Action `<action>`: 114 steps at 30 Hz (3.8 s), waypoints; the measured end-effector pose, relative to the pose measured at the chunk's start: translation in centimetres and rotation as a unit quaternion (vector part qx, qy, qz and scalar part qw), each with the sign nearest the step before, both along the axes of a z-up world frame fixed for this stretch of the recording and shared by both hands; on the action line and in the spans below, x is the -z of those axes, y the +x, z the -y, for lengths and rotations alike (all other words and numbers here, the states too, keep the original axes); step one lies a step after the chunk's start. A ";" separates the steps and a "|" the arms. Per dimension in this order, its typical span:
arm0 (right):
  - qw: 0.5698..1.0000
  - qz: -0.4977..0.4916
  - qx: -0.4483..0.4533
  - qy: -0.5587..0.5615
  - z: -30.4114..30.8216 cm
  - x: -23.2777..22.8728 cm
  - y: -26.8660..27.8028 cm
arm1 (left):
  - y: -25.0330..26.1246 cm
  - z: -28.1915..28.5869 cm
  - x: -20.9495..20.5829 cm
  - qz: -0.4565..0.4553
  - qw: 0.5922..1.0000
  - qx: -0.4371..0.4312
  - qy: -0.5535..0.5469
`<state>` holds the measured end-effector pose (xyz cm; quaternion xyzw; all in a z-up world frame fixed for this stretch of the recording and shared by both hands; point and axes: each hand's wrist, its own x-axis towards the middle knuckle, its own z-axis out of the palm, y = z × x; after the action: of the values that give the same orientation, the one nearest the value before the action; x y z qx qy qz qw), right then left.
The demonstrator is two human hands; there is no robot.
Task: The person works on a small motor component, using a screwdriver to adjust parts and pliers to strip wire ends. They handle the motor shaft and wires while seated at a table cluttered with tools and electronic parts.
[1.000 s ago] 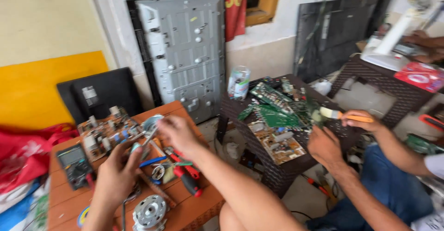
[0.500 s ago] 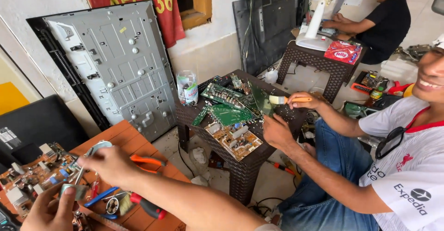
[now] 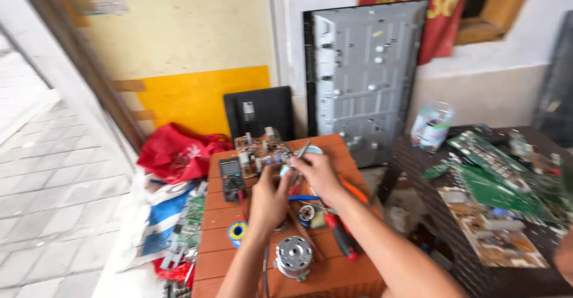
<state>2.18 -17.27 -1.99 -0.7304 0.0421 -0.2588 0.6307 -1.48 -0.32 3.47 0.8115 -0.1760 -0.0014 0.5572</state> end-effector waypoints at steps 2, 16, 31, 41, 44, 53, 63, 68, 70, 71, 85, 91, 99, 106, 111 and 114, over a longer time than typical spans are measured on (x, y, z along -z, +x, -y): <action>1.000 -0.012 0.002 0.007 0.0 -0.7 1.3 | 0.8 -0.2 1.2 -0.030 0.999 -0.014 -0.040; 0.998 -0.055 -0.003 -0.013 -2.8 -4.6 -0.4 | 4.0 0.0 4.4 -0.203 0.954 0.007 -0.220; 0.965 -0.189 -0.108 0.145 -5.5 -4.6 -7.3 | 2.3 -0.8 1.6 -0.207 0.769 0.144 -0.587; 0.987 -0.062 -0.033 -0.147 1.2 -6.8 -7.8 | 1.3 -3.6 -1.3 -0.003 0.937 0.127 -0.325; 0.995 -0.023 -0.054 -0.084 2.1 -6.8 -7.8 | 1.1 -3.3 -1.0 0.020 0.947 0.131 -0.294; 0.994 -0.098 -0.038 0.013 3.3 -4.8 -7.7 | 3.3 0.3 5.9 0.017 0.939 0.118 -0.322; 0.981 -0.080 0.020 -0.175 4.7 -7.2 -9.8 | 3.2 2.4 4.5 -0.101 0.885 0.220 -0.399; 0.999 -0.041 0.018 -0.019 6.2 -5.0 -8.2 | 5.0 3.0 4.5 -0.080 0.900 0.238 -0.358; 0.997 -0.059 0.027 0.042 6.3 -4.3 -7.6 | 5.7 3.3 5.0 -0.068 0.910 0.236 -0.335; 0.995 -0.068 0.048 0.052 6.6 -3.4 -6.7 | 6.0 3.4 5.2 -0.064 0.921 0.222 -0.315; 0.985 -0.103 0.079 -0.117 4.8 -4.1 -6.0 | 8.5 2.5 9.9 -0.123 0.888 0.120 -0.426; 0.980 -0.141 0.016 -0.141 2.8 -5.8 -7.4 | 8.7 1.0 10.3 -0.097 0.886 0.068 -0.449; 0.969 -0.125 0.057 -0.206 4.8 -1.4 -3.5 | 8.5 -0.5 8.7 -0.094 0.868 0.063 -0.484; 0.980 -0.080 0.011 -0.184 2.8 -3.5 -5.8 | 9.1 -0.2 9.9 -0.100 0.863 0.055 -0.493; 0.976 -0.081 0.046 -0.197 4.5 -0.3 -3.9 | 8.4 -0.2 9.3 -0.093 0.875 0.051 -0.472; 0.983 -0.068 0.072 -0.157 4.6 -1.1 -4.0 | 8.1 -0.1 9.1 -0.092 0.875 0.046 -0.473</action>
<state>-1.81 -21.91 -0.93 -0.8310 0.0958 -0.2568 0.4840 6.60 -0.19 -5.61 0.4383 -0.1404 -0.0179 0.8876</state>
